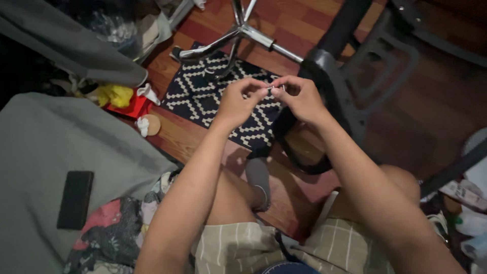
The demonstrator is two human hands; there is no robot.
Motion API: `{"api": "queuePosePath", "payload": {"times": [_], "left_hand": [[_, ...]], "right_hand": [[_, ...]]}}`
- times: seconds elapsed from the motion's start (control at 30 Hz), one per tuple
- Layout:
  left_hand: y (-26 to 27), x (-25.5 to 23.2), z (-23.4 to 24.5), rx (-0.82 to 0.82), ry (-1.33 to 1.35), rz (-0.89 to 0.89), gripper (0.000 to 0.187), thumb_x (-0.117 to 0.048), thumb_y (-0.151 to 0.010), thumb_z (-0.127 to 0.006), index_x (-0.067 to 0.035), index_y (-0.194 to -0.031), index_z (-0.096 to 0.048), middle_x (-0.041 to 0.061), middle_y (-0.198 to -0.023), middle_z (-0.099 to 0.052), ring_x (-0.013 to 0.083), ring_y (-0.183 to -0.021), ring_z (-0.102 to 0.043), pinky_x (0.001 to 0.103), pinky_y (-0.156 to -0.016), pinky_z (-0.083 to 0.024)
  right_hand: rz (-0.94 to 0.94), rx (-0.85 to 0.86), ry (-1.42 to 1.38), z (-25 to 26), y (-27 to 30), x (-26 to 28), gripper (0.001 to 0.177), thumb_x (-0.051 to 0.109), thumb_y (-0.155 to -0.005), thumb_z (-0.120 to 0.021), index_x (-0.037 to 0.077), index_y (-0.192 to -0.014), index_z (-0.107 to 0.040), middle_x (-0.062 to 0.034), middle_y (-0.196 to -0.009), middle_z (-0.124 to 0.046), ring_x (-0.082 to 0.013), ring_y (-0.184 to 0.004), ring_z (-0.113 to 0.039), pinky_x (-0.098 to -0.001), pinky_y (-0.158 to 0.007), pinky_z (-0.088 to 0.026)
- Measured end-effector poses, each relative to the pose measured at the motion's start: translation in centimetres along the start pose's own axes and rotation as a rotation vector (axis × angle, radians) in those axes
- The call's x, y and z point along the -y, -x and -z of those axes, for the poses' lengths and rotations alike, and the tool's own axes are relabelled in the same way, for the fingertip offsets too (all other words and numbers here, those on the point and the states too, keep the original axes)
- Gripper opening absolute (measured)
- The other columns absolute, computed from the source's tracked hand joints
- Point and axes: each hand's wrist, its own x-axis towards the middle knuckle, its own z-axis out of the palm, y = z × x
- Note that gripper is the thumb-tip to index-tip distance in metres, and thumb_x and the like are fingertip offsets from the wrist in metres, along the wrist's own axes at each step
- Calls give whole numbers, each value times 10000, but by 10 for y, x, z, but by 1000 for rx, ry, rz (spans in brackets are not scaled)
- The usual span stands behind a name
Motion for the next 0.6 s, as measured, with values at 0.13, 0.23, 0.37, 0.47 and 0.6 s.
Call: {"api": "queuePosePath", "payload": {"times": [0.13,0.23,0.37,0.47,0.6], "left_hand": [[-3,43,24,-32,-228,3,126,-158,-899,-769,-49,-963,-765,70,-859,-774,136,-757,-706,289,-708,-551],[1,115,57,-84,-314,44,119,-164,-872,-794,-64,-936,-776,81,-877,-776,165,-775,-729,303,-712,-556],[17,248,70,-241,-273,288,111,-176,-868,-806,-95,-941,-785,74,-903,-780,174,-816,-740,305,-733,-558],[25,339,59,-282,-280,288,100,-172,-885,-804,-101,-956,-799,78,-915,-776,173,-834,-722,301,-749,-546],[22,422,32,-368,18,586,121,-165,-852,-790,-81,-938,-803,74,-874,-789,163,-803,-723,299,-741,-561]], "right_hand": [[-88,8,23,-20,-13,-32,204,156,-965,-735,34,-1128,-744,4,-887,-724,-57,-764,-622,-217,-671,-506],[-206,28,59,-39,-30,-75,218,141,-982,-679,59,-1166,-762,4,-874,-729,-64,-720,-609,-220,-631,-487],[-252,54,144,-73,-47,-147,248,86,-982,-621,54,-1185,-761,-33,-902,-767,-83,-754,-677,-225,-663,-526],[-382,11,116,-91,-45,-203,305,38,-968,-564,49,-1241,-701,-56,-957,-788,-103,-807,-729,-234,-702,-571],[-568,-109,-37,-106,-43,-266,280,27,-997,-540,15,-1259,-640,-89,-968,-769,-136,-805,-711,-284,-644,-540]]}}
